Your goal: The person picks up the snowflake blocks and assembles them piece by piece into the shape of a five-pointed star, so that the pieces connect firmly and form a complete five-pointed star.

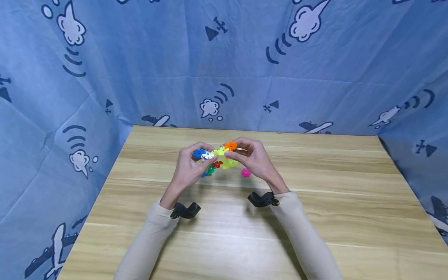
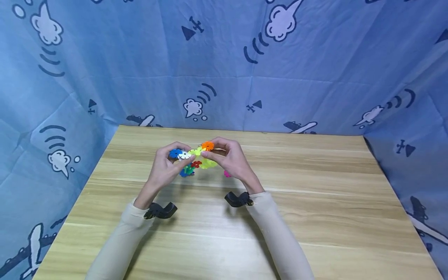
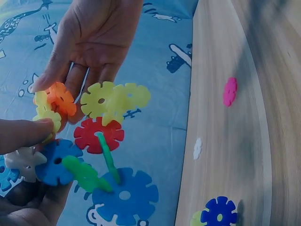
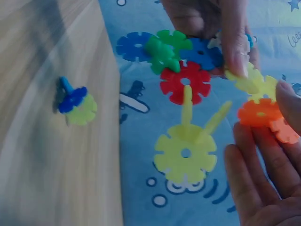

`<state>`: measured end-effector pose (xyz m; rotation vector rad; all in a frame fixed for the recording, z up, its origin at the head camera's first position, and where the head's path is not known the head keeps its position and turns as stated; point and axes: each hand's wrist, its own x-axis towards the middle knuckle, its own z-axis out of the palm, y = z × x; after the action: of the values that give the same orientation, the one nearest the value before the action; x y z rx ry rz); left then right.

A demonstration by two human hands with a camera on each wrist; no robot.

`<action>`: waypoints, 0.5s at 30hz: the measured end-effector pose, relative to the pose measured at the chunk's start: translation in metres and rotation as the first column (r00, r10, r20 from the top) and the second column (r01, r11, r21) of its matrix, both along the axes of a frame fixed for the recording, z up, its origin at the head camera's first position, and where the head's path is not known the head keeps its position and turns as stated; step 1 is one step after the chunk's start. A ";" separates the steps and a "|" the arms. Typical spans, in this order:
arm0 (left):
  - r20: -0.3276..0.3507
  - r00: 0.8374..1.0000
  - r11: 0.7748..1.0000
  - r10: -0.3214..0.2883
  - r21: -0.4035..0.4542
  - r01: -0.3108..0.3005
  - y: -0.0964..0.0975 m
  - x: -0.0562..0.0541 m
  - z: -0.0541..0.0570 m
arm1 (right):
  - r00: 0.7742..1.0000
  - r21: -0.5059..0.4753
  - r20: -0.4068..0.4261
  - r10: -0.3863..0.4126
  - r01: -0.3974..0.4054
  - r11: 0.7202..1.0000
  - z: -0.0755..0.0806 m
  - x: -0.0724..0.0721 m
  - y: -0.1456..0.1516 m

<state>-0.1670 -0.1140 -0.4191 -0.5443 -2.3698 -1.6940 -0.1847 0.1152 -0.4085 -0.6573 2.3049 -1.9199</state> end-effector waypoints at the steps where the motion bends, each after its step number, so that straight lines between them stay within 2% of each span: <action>1: 0.008 1.000 1.000 0.000 0.005 0.000 0.001 0.000 0.000 | 1.000 0.013 -0.004 -0.005 0.005 1.000 0.001 0.000 0.002; 4: 0.031 1.000 0.999 0.004 0.034 -0.005 0.001 -0.001 0.001 | 0.998 0.057 -0.037 -0.046 0.049 0.997 0.005 -0.002 0.009; 9: 0.064 0.998 0.995 0.001 0.100 -0.008 -0.001 -0.001 0.003 | 0.988 0.070 -0.066 -0.139 0.144 0.987 0.008 -0.004 0.021; 15: 0.094 0.995 0.997 -0.016 0.082 0.008 -0.001 0.000 0.001 | 0.994 0.138 -0.051 -0.101 0.108 0.985 0.009 -0.004 0.022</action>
<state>-0.1674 -0.1152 -0.4184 -0.4755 -2.3531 -1.8514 -0.1890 0.1371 -0.3995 -0.5805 2.5213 -1.7785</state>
